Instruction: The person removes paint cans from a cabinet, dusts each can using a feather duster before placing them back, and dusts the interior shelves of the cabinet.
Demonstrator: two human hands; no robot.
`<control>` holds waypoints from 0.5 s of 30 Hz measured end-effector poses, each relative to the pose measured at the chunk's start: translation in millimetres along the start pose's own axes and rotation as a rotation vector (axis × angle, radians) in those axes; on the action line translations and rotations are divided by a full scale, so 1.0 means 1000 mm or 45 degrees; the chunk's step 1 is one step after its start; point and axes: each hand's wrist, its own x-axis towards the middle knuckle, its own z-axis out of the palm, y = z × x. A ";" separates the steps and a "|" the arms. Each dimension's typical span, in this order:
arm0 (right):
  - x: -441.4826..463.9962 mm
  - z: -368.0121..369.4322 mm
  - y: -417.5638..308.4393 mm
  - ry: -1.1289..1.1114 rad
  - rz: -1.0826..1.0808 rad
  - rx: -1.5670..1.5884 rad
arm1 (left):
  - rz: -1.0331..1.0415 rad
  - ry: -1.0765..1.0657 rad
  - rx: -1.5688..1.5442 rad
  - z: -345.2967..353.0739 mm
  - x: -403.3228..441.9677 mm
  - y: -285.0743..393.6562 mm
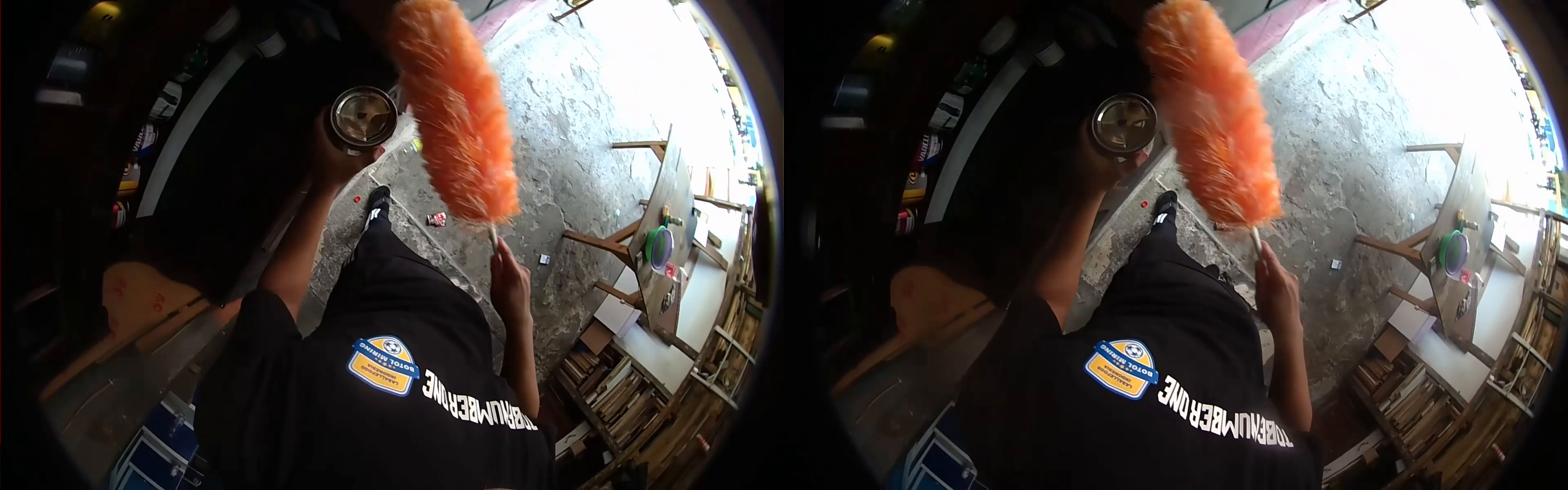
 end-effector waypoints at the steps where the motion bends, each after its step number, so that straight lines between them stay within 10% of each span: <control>1: -0.008 -0.009 -0.011 -0.099 -0.053 0.029 | 0.062 -0.117 0.142 0.012 -0.017 0.006; 2: -0.020 -0.019 -0.018 -0.197 -0.108 0.061 | 0.131 -0.232 0.287 0.023 -0.031 0.008; 3: -0.037 -0.025 -0.015 -0.299 -0.174 0.026 | -0.360 -0.588 -0.113 0.025 -0.072 -0.070; 5: -0.076 -0.048 0.002 -0.343 -0.231 0.032 | -0.661 -0.980 -2.017 0.032 -0.103 0.035; 15: -0.208 -0.091 0.054 -0.239 -0.218 -0.079 | -0.414 -1.149 -2.364 0.057 -0.219 0.099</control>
